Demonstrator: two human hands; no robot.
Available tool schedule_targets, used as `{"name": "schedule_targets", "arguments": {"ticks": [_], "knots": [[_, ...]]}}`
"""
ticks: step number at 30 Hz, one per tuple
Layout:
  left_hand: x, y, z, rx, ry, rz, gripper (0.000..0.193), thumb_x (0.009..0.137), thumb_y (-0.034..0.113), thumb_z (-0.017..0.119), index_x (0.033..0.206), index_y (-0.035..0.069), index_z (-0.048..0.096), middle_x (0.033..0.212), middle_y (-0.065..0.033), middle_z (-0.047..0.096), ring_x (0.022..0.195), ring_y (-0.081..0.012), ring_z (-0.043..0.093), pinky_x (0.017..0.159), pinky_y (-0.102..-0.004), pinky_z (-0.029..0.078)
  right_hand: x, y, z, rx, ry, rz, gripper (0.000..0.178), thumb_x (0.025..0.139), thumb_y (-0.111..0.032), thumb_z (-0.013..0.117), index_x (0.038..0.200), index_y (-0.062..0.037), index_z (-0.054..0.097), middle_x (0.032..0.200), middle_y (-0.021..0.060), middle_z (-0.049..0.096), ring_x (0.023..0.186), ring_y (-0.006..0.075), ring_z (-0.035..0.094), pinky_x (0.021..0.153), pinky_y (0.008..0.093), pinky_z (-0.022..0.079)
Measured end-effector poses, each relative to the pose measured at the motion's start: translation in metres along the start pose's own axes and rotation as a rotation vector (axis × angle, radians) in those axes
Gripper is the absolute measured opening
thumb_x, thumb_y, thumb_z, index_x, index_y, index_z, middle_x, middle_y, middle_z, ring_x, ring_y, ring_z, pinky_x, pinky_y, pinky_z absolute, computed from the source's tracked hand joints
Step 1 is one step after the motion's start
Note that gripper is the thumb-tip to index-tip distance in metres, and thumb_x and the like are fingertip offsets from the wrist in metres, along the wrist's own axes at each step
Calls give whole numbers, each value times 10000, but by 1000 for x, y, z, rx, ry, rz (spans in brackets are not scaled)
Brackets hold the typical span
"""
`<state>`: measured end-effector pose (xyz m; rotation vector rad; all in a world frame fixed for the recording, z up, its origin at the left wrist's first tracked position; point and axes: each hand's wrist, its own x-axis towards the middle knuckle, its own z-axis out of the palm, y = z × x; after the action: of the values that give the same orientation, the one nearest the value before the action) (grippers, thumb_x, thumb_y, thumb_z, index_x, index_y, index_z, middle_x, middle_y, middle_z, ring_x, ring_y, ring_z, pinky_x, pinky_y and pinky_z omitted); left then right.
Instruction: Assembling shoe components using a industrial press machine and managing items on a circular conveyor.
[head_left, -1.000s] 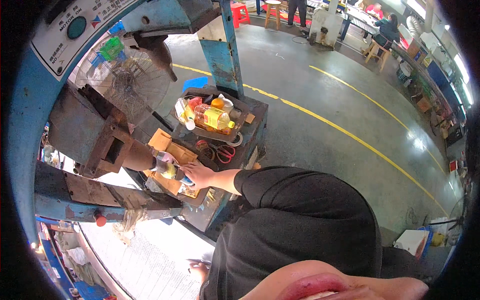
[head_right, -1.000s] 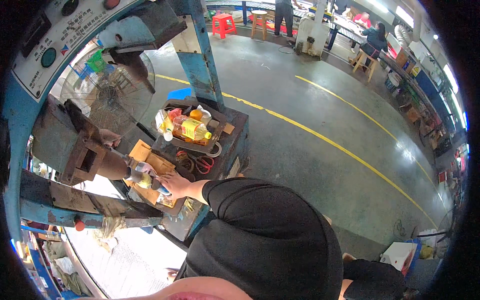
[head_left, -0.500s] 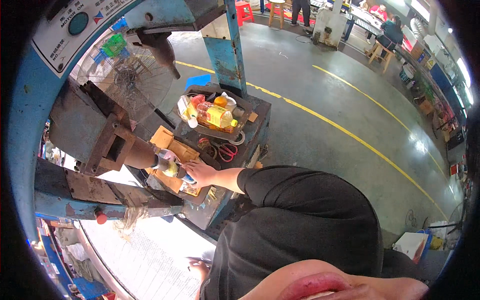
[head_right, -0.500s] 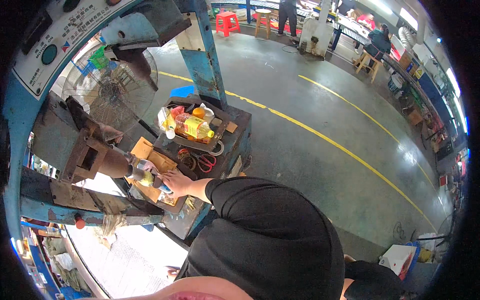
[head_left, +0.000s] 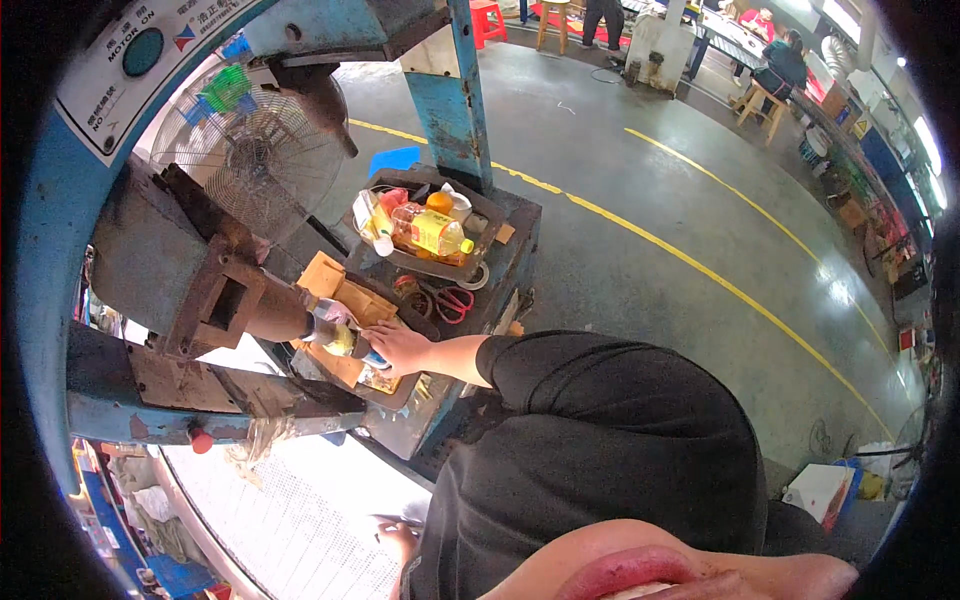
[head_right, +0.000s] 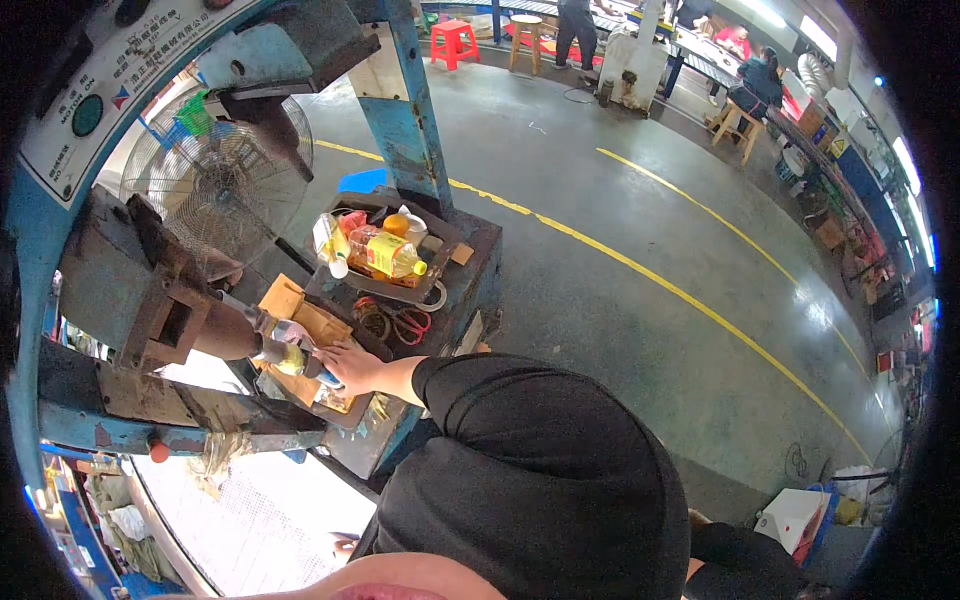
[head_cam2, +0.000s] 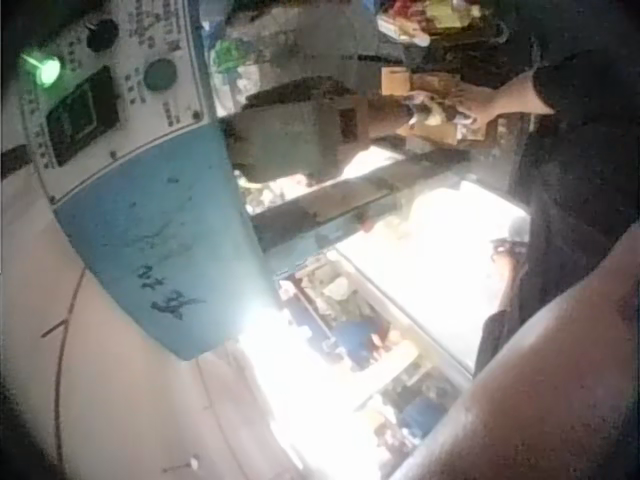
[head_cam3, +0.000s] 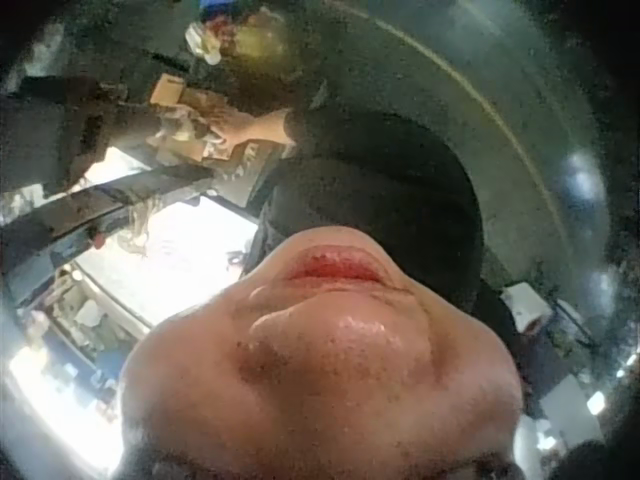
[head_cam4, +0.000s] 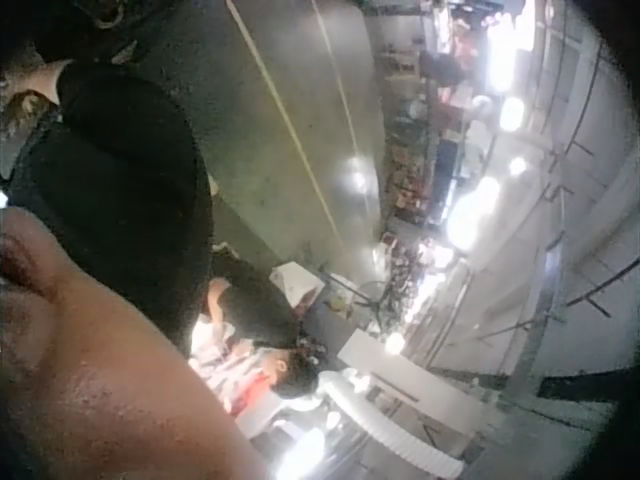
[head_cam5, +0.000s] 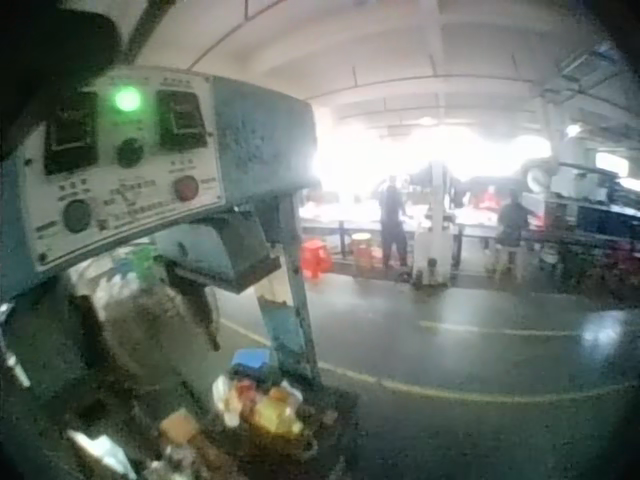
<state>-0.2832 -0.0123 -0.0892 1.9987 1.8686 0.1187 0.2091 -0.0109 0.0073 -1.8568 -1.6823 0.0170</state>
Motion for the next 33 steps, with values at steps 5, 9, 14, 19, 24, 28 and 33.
{"name": "schedule_targets", "arguments": {"ticks": [5,9,14,19,24,28,33], "knots": [[-6,11,-9,-50,14,30,227,675,74,624,884,1,572,859,-235,603,819,-357,569,778,-450,443,1,1,0,-2,-29,19,836,723,-394,712,1323,84,378,1352,216,449,1277,326,416,1107,404,287],[-4,4,-3,-4,55,56,203,693,52,604,887,1,572,870,-232,596,845,-355,565,798,-442,437,3,3,2,14,-43,-6,855,725,-413,711,1330,86,371,1363,213,442,1290,325,401,1111,410,276],[-4,-1,1,-64,86,43,190,706,35,588,891,-3,560,869,-219,586,842,-341,556,806,-436,433,3,5,5,32,-51,-7,847,739,-351,710,1370,55,318,1389,199,410,1305,320,381,1109,417,268],[-16,59,-18,-91,76,-135,173,691,18,598,855,1,545,809,-163,550,733,-289,545,706,-396,461,3,15,3,48,-21,-13,844,745,-349,711,1369,59,315,1387,193,410,1311,310,374,1112,439,257],[8,-11,22,-72,260,-24,175,662,39,624,822,2,564,743,-148,556,693,-281,557,640,-388,456,7,11,1,61,-42,-12,798,760,-347,703,1344,58,341,1406,180,396,1301,311,391,1111,445,255],[18,-9,26,-148,267,45,176,687,79,650,834,8,583,739,-147,573,713,-278,567,681,-392,462,9,13,7,8,-5,33,783,759,-363,704,1324,61,365,1387,212,408,1279,324,417,1104,438,273],[-9,-61,58,-605,228,-180,332,779,243,670,1003,13,588,912,-104,586,783,-189,541,750,-349,485,15,-19,3,134,-221,205,663,718,-415,732,1140,55,530,1156,274,545,1071,415,537,925,461,442]]}}
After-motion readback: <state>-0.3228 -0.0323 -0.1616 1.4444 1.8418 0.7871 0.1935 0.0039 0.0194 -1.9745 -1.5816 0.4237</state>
